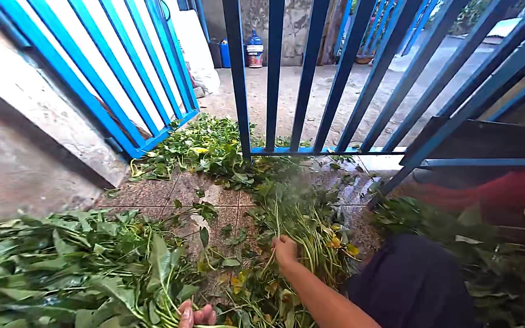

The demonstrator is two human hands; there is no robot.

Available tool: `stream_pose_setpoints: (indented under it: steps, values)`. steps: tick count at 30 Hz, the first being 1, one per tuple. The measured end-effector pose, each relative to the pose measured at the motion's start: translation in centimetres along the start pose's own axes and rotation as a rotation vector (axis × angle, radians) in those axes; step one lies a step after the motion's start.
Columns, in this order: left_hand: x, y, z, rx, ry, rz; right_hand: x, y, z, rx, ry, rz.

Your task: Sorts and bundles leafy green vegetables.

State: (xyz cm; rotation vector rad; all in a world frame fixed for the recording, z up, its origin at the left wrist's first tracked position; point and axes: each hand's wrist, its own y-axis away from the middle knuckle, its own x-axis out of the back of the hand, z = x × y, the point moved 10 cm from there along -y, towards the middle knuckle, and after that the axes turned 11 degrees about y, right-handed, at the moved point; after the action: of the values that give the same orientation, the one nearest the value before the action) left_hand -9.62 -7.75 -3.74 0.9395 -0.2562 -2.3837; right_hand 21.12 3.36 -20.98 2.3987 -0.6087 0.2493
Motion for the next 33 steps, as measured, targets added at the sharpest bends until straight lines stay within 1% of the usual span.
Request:
stream_pose_setpoints:
  steps: [1, 2, 4, 5, 6, 9, 12, 14, 15, 17, 20, 22, 23, 27, 33]
  values:
    - [-0.1, -0.1, -0.2, -0.001, -0.006, 0.017, 0.5, 1.6, -1.6, 0.114, 0.045, -0.009]
    - [-0.2, -0.2, -0.4, 0.001, -0.017, 0.039, 0.9, 3.0, -2.3, 0.189, 0.091, -0.039]
    - [-0.2, 0.0, -0.9, 0.021, -0.024, 0.107, 1.2, 4.6, -1.6, 0.206, 0.175, -0.117]
    - [-0.3, -0.1, -1.2, 0.033, -0.015, 0.128, 1.6, 5.1, -1.4, 0.210, 0.218, -0.132]
    - [-0.3, -0.2, -1.5, 0.042, -0.003, 0.137, 2.0, 5.9, -1.7, 0.252, 0.241, -0.130]
    - [0.4, -0.2, -2.4, 0.082, 0.023, 0.196, 3.0, 9.4, -2.7, 0.411, 0.170, -0.108]
    - [1.0, -0.4, -3.3, 0.132, 0.031, 0.227, 2.9, 13.7, -2.5, 0.482, 0.052, -0.156]
    - [1.2, -0.3, -3.7, 0.148, 0.033, 0.251, 2.7, 16.3, -2.2, 0.553, 0.038, -0.180]
    - [1.3, -0.3, -3.8, 0.152, 0.037, 0.266, 2.5, 17.6, -2.1, 0.616, 0.071, -0.183]
    - [1.5, -0.1, -4.0, 0.165, 0.040, 0.277, 2.1, 20.1, -2.2, 0.808, 0.234, -0.166]
    - [1.8, -0.2, -3.4, 0.145, 0.022, 0.244, 1.5, 23.5, -2.6, 1.167, 0.410, -0.077]
    - [1.9, -0.2, -2.8, 0.127, 0.023, 0.189, 1.3, 25.0, -2.8, 1.338, 0.464, -0.016]
    - [1.8, -0.1, -2.5, 0.129, 0.033, 0.167, 1.3, 25.5, -3.0, 1.386, 0.480, 0.002]
    - [1.3, -0.1, -1.4, 0.113, 0.118, 0.052, 1.6, 26.0, -4.1, 1.464, 0.518, 0.055]
    - [-0.4, 0.7, -0.2, 0.053, 0.188, -0.135, 1.8, 26.4, -5.7, 1.489, 0.590, 0.144]
